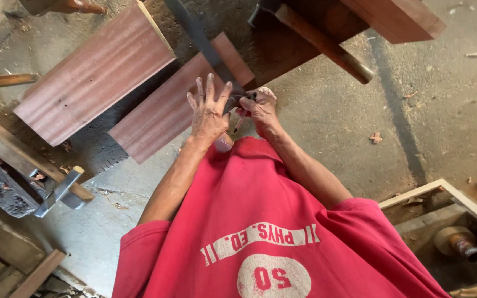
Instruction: Measuring and marking wooden boards using a square and a pen for furniture construction.
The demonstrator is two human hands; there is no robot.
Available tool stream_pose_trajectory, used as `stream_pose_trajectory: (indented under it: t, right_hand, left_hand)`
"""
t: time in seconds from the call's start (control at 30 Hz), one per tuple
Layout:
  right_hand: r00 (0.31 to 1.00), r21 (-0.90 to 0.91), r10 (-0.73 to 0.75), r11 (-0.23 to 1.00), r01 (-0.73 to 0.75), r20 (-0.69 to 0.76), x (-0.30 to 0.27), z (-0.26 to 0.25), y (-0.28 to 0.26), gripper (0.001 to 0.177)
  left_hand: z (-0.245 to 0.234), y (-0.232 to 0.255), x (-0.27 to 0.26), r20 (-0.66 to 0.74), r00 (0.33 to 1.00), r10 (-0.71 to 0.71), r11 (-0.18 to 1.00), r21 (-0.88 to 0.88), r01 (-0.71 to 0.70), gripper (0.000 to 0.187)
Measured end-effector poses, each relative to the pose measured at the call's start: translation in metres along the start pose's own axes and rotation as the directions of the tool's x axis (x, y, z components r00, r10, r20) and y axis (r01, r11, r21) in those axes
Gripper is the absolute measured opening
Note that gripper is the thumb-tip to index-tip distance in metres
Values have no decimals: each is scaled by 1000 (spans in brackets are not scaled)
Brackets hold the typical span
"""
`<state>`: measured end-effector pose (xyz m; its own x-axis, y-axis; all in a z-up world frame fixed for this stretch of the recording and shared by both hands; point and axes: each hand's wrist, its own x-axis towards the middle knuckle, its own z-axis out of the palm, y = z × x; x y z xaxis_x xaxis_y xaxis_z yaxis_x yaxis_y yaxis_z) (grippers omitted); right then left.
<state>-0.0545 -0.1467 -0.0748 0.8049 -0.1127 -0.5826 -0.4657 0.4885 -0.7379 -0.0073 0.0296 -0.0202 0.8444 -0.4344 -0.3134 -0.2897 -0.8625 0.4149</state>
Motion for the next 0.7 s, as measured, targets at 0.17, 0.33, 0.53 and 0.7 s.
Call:
stream_pose_trajectory:
  t: [0.17,0.33,0.53,0.7]
  right_hand:
    - [994,77,97,993,-93,-53,-5,9,-8,8]
    - [992,139,102,986,-92,-68,-9,8,-16,15]
    - [992,175,115,979,-105,-49,-5,3,-14,30]
    - [992,146,127,982,-121,-29,-5,2,-17,30]
  left_hand:
    - [-15,8,-1,35,999,9,996,-89,-6,89]
    - [8,3,1,12,1000,4,999,-34,-4,77]
    - [17,1,3,-33,999,5,1000,5,-5,69]
    - [19,0,4,-27,1000,-4,1000,18,4,68]
